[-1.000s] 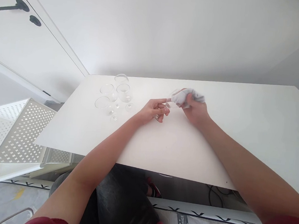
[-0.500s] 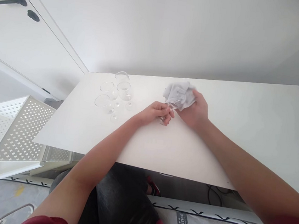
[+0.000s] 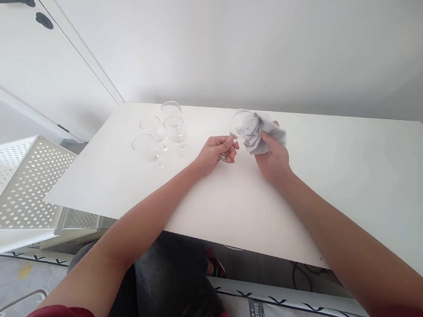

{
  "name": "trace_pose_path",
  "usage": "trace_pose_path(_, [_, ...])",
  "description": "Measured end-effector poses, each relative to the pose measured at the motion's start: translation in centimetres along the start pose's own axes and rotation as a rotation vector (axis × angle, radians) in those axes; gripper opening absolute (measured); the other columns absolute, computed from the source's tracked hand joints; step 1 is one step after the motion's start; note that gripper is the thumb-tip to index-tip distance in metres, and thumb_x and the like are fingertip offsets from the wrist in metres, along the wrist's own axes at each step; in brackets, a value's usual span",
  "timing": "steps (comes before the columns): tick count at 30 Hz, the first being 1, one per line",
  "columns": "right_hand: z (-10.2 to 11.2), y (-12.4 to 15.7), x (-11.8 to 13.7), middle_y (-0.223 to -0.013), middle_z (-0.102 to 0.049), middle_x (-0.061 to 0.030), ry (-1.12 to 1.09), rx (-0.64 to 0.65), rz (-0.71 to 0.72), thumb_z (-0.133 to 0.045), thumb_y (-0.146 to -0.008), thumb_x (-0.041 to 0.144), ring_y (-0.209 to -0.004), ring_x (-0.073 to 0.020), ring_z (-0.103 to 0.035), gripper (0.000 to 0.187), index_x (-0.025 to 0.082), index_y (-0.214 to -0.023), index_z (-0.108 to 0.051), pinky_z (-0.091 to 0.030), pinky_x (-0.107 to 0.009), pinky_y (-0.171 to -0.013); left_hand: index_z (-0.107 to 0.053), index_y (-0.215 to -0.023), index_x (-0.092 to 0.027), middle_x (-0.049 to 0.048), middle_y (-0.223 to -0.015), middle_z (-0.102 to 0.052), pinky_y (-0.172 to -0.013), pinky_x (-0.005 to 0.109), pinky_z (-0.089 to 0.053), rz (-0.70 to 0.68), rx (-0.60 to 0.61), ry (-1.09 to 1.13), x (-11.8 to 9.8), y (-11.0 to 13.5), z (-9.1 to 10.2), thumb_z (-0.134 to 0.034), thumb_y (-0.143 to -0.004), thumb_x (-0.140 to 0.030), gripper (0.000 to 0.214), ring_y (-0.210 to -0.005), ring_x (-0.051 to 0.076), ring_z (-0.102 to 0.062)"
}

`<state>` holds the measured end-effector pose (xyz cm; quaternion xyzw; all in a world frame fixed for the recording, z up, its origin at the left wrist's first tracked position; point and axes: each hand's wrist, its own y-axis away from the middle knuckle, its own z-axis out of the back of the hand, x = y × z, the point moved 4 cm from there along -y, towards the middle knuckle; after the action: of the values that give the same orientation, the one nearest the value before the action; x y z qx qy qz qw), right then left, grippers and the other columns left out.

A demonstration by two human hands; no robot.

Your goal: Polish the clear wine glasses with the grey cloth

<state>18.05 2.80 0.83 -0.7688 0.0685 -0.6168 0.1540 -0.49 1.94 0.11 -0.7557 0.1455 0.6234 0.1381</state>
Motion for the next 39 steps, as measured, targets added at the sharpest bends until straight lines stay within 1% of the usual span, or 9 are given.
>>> trace_pose_path(3, [-0.3, 0.5, 0.8, -0.153, -0.062, -0.0049, 0.296, 0.107, 0.210, -0.078, -0.093, 0.059, -0.148, -0.0372, -0.055, 0.029, 0.033, -0.102, -0.070, -0.058, -0.058, -0.109, -0.068, -0.083, -0.016, 0.0010, -0.067, -0.065, -0.064, 0.027, -0.054, -0.040, -0.058, -0.084, 0.0, 0.2, 0.0, -0.074, -0.091, -0.069, 0.054, -0.057, 0.009, -0.058])
trace_pose_path(6, [-1.1, 1.1, 1.9, -0.170, -0.048, -0.0035, 0.635, 0.169, 0.458, -0.084, -0.091, 0.049, -0.164, -0.0417, -0.036, 0.025, 0.030, -0.098, -0.070, -0.035, -0.068, -0.131, -0.064, -0.080, -0.017, 0.0002, -0.065, -0.064, -0.061, 0.025, -0.053, -0.115, -0.046, -0.252, -0.3, 0.7, -0.5, -0.071, -0.097, -0.051, 0.038, -0.058, 0.010, -0.060])
trace_pose_path(9, [-1.3, 1.0, 2.4, -0.165, -0.056, -0.0031, 0.743, 0.175, 0.487, -0.088, -0.087, 0.054, -0.167, -0.0447, -0.031, 0.032, 0.029, -0.098, -0.071, -0.020, -0.074, -0.136, -0.061, -0.077, -0.018, -0.0014, -0.065, -0.065, -0.062, 0.025, -0.052, -0.209, -0.066, -0.417, -0.7, 1.2, -1.0, -0.064, -0.094, -0.026, 0.018, -0.058, 0.010, -0.063])
trace_pose_path(18, [-0.4, 0.5, 2.5, -0.141, -0.072, -0.0018, 0.613, 0.168, 0.350, -0.092, -0.082, 0.056, -0.157, -0.0426, -0.047, 0.029, 0.038, -0.100, -0.077, -0.036, -0.076, -0.128, -0.055, -0.074, -0.021, -0.0004, -0.064, -0.068, -0.064, 0.027, -0.046, -0.338, -0.054, -0.660, -0.7, 1.3, -1.5, -0.052, -0.087, -0.015, 0.014, -0.058, 0.012, -0.063])
trace_pose_path(23, [0.2, 0.3, 2.1, -0.124, -0.073, -0.0045, 0.692, 0.016, 0.372, -0.087, -0.083, 0.041, -0.132, -0.0375, -0.064, 0.016, 0.036, -0.095, -0.078, -0.031, -0.072, -0.133, -0.046, -0.067, -0.023, -0.0016, -0.057, -0.051, -0.063, 0.030, -0.031, -0.334, -0.027, -0.927, 0.0, 0.9, -1.3, -0.061, -0.093, -0.032, 0.031, -0.052, 0.014, -0.040])
trace_pose_path(26, [0.5, 0.5, 2.4, -0.112, -0.073, -0.0086, 0.701, -0.071, 0.373, -0.084, -0.084, 0.041, -0.116, -0.0362, -0.069, 0.012, 0.031, -0.087, -0.078, -0.049, -0.065, -0.120, -0.042, -0.065, -0.023, -0.0020, -0.055, -0.042, -0.063, 0.031, -0.025, -0.340, -0.036, -0.979, 0.2, 0.7, -1.1, -0.061, -0.097, -0.043, 0.041, -0.053, 0.014, -0.030])
trace_pose_path(31, [0.4, 0.7, 2.6, -0.093, -0.076, -0.0075, 0.315, 0.029, 0.154, -0.076, -0.091, 0.049, -0.096, -0.0329, -0.073, 0.022, 0.029, -0.081, -0.079, -0.063, -0.052, -0.088, -0.046, -0.063, -0.022, -0.0023, -0.055, -0.045, -0.063, 0.031, -0.029, -0.353, 0.015, -0.918, 0.1, 0.9, -0.6, -0.062, -0.097, -0.044, 0.043, -0.054, 0.013, -0.032])
trace_pose_path(35, [0.1, 0.5, 2.1, -0.087, -0.079, -0.0091, -0.069, 0.095, -0.126, -0.076, -0.088, 0.063, -0.100, -0.0365, -0.077, 0.039, 0.026, -0.076, -0.075, -0.065, -0.051, -0.084, -0.059, -0.066, -0.021, -0.0004, -0.058, -0.057, -0.063, 0.030, -0.040, -0.306, 0.124, -0.714, -0.6, 1.4, -0.6, -0.065, -0.098, -0.049, 0.043, -0.054, 0.012, -0.046])
trace_pose_path(39, [-0.9, 0.3, 1.3, -0.093, -0.082, -0.0100, -0.235, 0.137, -0.288, -0.070, -0.086, 0.077, -0.096, -0.0367, -0.079, 0.053, 0.025, -0.092, -0.076, -0.066, -0.052, -0.080, -0.069, -0.077, -0.019, 0.0026, -0.065, -0.065, -0.063, 0.030, -0.048, -0.228, 0.176, -0.434, -1.2, 1.6, -0.8, -0.070, -0.097, -0.062, 0.048, -0.057, 0.012, -0.056])
